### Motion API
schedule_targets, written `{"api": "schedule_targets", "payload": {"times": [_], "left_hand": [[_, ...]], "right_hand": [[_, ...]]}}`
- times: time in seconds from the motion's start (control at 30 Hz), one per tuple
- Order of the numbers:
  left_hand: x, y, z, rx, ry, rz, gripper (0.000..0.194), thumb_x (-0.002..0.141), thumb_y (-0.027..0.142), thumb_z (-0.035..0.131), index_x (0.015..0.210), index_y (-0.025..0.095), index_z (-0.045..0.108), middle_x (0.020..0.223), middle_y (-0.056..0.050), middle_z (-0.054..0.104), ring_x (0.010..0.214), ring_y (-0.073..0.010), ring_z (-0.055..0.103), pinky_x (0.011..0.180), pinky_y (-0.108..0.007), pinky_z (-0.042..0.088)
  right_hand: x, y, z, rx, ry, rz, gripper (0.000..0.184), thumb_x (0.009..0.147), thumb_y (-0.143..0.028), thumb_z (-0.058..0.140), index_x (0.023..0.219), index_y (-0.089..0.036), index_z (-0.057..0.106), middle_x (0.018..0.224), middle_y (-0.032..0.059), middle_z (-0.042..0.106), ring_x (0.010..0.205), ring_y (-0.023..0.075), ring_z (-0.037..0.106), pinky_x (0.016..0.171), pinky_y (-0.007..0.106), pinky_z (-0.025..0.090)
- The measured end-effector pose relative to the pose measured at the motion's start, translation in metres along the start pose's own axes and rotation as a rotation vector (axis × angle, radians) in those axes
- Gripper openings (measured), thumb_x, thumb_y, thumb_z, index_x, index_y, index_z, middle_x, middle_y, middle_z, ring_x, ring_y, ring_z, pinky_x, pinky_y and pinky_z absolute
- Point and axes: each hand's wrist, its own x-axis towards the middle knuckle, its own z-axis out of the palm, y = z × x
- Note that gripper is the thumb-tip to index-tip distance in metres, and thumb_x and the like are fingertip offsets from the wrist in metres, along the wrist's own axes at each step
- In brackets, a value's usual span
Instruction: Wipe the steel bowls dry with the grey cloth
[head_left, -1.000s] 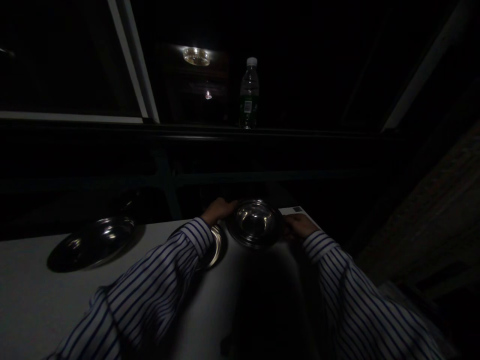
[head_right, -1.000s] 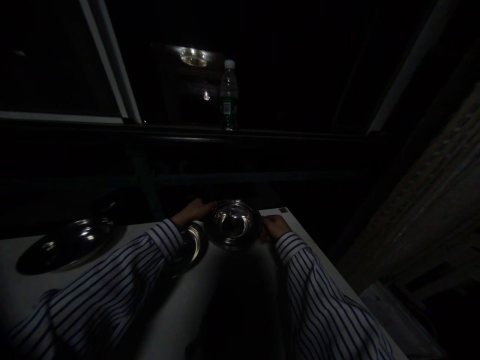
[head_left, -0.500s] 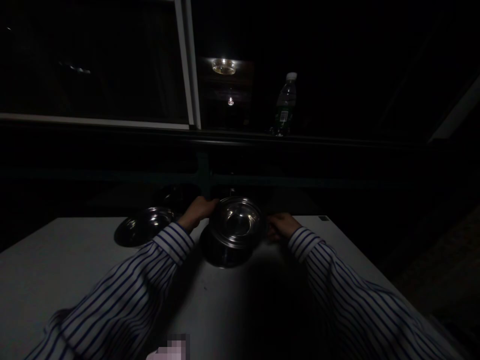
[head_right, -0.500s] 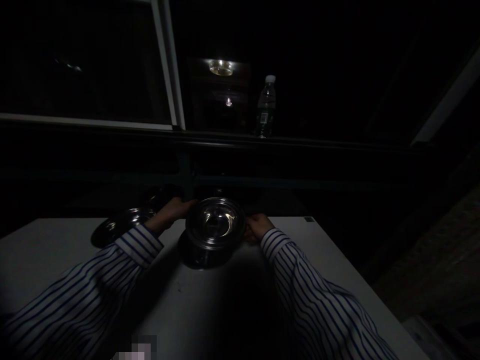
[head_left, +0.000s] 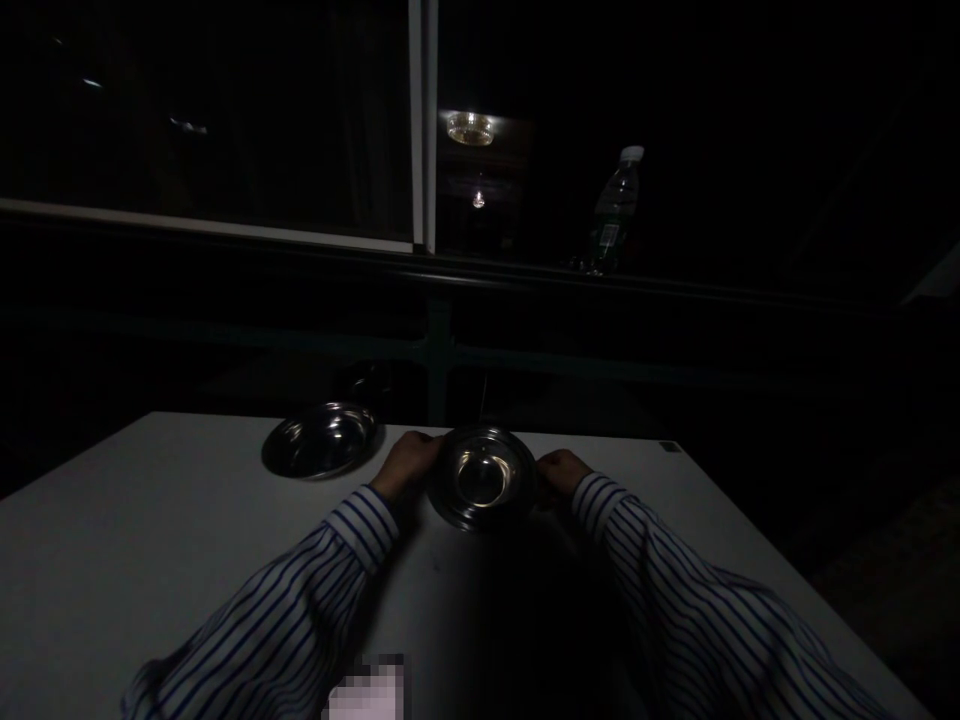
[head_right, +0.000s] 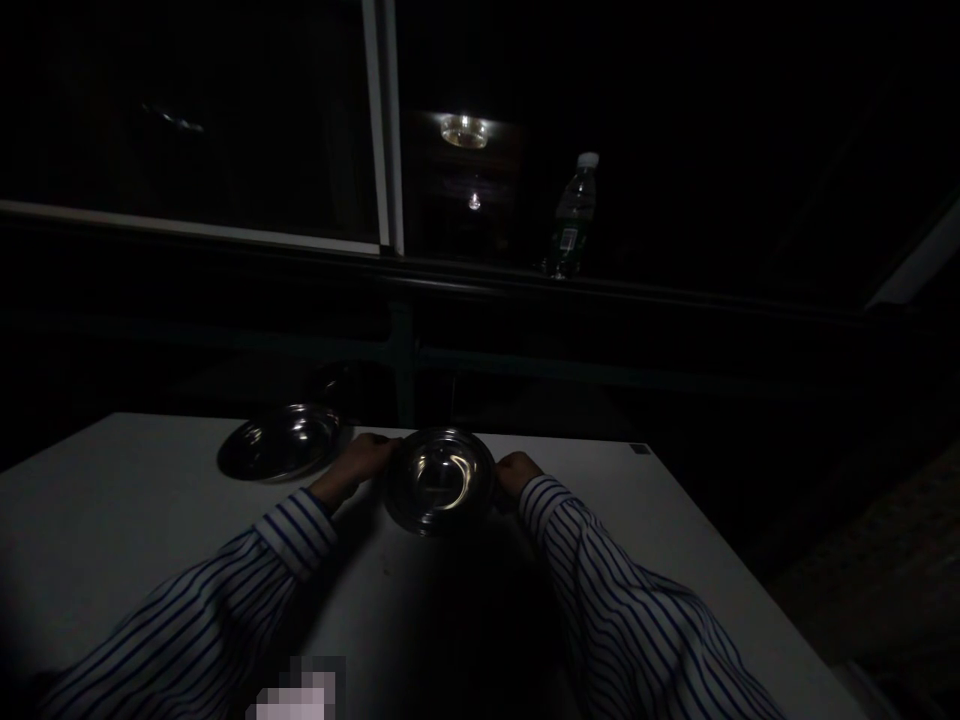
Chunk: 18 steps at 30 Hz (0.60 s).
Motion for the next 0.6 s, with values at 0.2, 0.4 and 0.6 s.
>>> {"api": "schedule_targets", "payload": {"times": [0.2,0.4,0.6], "left_hand": [[-0.002,-0.002,0.003,0.116,0.016,0.035,0.038,0.078,0.042,0.043,0.065,0.013,0.064,0.076,-0.014,0.07,0.074,-0.0224,0.064,0.056,-0.026,0.041],[-0.009,-0.003,0.008,0.203,0.02,0.079,0.037,0.081,0.037,0.04,0.072,0.013,0.066,0.078,-0.016,0.07,0.08,-0.0242,0.064,0.065,-0.028,0.043],[-0.02,-0.008,0.011,0.161,0.096,0.11,0.041,0.08,0.037,0.043,0.102,0.008,0.061,0.111,-0.023,0.061,0.106,-0.0299,0.055,0.087,-0.034,0.037]], "right_hand": [[0.005,0.004,0.002,-0.136,0.037,-0.008,0.028,0.089,-0.032,0.047,0.074,-0.011,0.057,0.055,-0.0045,0.055,0.046,0.006,0.053,0.049,0.02,0.046],[0.009,0.004,0.0,-0.303,0.061,-0.05,0.031,0.088,-0.035,0.048,0.071,-0.012,0.057,0.063,-0.0024,0.058,0.059,0.0088,0.056,0.063,0.027,0.048],[0.004,0.004,-0.004,-0.307,0.065,-0.094,0.027,0.087,-0.031,0.051,0.067,-0.013,0.057,0.064,-0.0023,0.058,0.063,0.01,0.057,0.069,0.029,0.047]]}}
